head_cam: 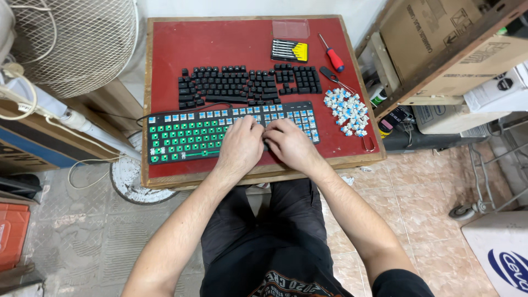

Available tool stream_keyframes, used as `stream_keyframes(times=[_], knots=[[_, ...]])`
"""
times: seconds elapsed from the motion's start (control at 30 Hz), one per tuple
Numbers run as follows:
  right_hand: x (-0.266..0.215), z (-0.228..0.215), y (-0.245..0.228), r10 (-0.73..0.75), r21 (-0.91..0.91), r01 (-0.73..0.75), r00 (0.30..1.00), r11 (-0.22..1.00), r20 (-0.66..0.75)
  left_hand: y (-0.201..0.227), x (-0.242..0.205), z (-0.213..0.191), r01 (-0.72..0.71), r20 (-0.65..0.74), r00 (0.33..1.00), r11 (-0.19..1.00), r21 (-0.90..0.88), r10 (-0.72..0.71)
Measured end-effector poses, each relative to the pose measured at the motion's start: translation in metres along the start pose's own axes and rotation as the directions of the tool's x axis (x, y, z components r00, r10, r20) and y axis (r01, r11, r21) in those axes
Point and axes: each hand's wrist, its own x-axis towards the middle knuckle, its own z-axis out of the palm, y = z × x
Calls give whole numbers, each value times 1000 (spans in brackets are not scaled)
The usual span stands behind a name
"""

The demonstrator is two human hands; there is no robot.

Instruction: The person installs blue and white mechanical switches onto a keyboard PCB, pressing each switch into place by hand. The person then places black keycaps onto the installed switches, completing the assembly of the keyboard.

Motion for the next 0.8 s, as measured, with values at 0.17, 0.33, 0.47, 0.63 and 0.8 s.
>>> stream_keyframes(times=[0.17, 0.33, 0.47, 0.63, 0.8], knots=[[-53, -35, 62, 144, -70, -150, 987, 986, -77, 46, 47, 38, -34, 85, 995, 979, -203, 52], [-110, -66, 108, 300, -112, -313, 946, 943, -121, 95, 87, 112, -150, 115, 974, 938, -312, 194], [-139, -73, 128, 390, -271, -420, 907, 866, -161, 126, 114, 142, -145, 214, 949, 926, -350, 230], [-150, -65, 141, 433, -338, -445, 894, 829, -116, 141, 119, 168, -162, 240, 936, 921, -354, 257], [-153, -50, 155, 459, -380, -452, 885, 807, -79, 137, 115, 161, -173, 247, 927, 906, -386, 282]])
